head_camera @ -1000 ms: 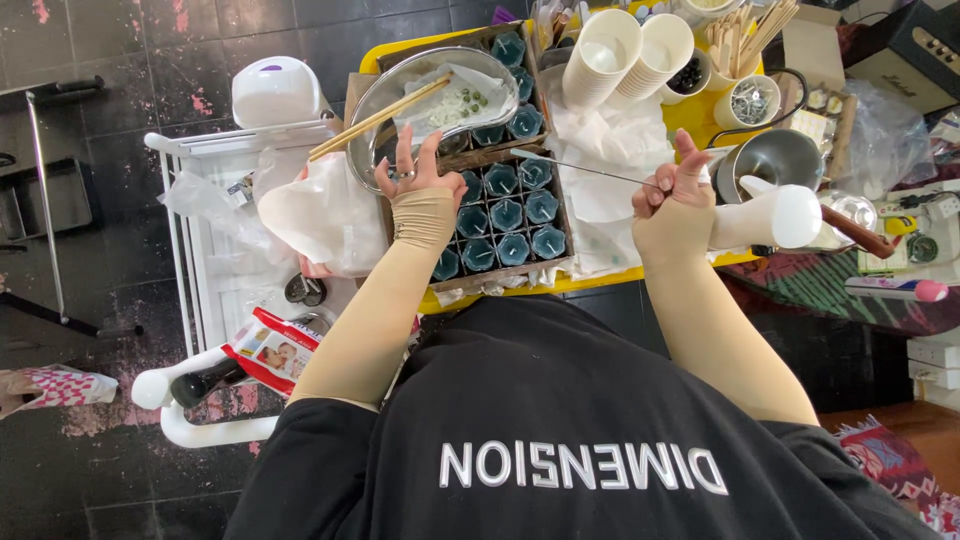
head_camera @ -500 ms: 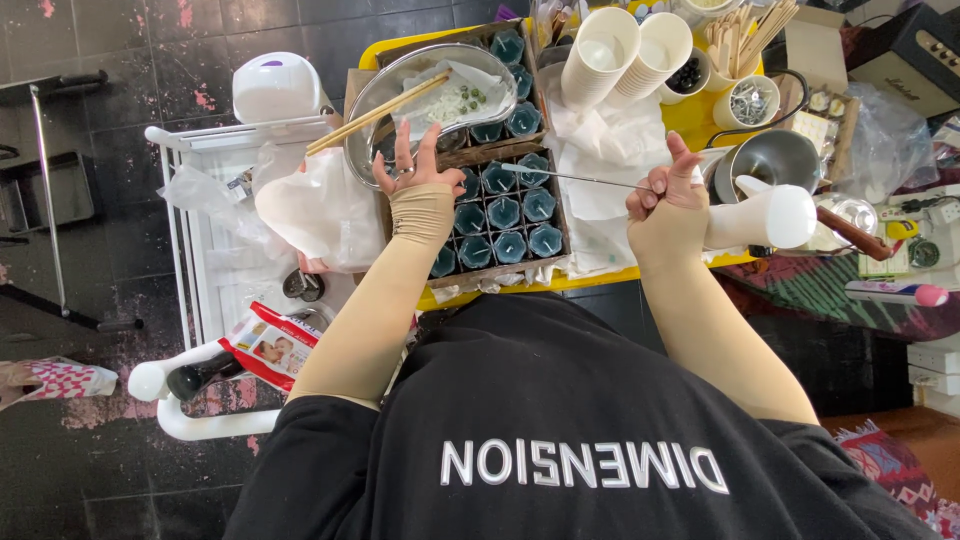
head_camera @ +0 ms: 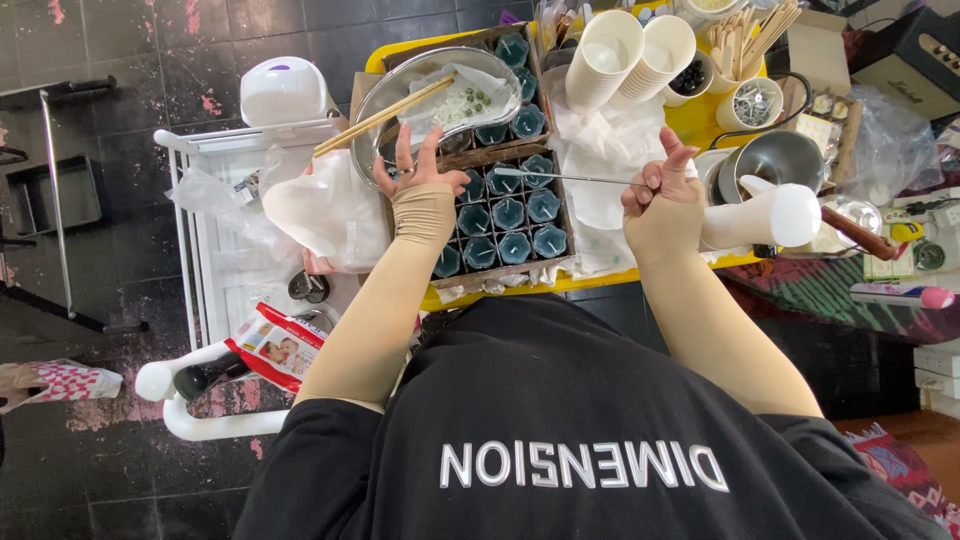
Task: Attaching wicks to the bottom of small glass jars using wick stickers and a centering tool.
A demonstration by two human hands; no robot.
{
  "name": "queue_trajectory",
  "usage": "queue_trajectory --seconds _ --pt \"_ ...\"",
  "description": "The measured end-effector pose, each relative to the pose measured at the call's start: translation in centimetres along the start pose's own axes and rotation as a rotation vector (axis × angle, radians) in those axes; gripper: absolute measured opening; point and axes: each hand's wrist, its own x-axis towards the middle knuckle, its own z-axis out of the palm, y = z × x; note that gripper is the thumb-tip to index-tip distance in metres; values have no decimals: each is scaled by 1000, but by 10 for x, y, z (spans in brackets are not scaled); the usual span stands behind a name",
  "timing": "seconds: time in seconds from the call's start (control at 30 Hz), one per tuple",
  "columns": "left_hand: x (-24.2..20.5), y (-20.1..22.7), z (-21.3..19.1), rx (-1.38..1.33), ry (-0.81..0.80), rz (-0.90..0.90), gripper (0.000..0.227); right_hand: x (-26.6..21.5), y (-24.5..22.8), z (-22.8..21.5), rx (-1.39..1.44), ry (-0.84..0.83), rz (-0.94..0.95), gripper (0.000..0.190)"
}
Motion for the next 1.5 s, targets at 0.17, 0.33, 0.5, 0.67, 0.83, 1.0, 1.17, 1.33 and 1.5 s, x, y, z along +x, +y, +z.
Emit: queue_trajectory --seconds 0.17,0.33,0.5,0.67,0.83,1.0,1.17,1.33,1.5 --pt "-4 35 -51 202 -128 139 18 -1 1 -8 6 3 15 75" --pt "-3 38 -54 188 -152 145 22 -5 0 -4 9 50 36 73" --pt "-3 33 -45 205 -130 154 22 -6 2 -6 25 35 44 72" --pt "-3 33 -43 206 -100 171 22 -8 3 -6 21 46 58 75" --pt "-3 29 -40 223 -51 196 20 -9 4 -9 22 32 55 75" --pt "-4 44 -56 151 97 163 13 -15 0 -2 -34 17 15 76" --pt "-16 73 -94 -53 63 77 8 -31 -12 27 -149 -74 -131 78" --pt "-14 86 -134 -303 -253 75 12 -47 -30 55 -368 -170 -249 73" --pt "3 123 -169 -320 -406 445 14 -68 -47 93 -547 -337 -381 49"
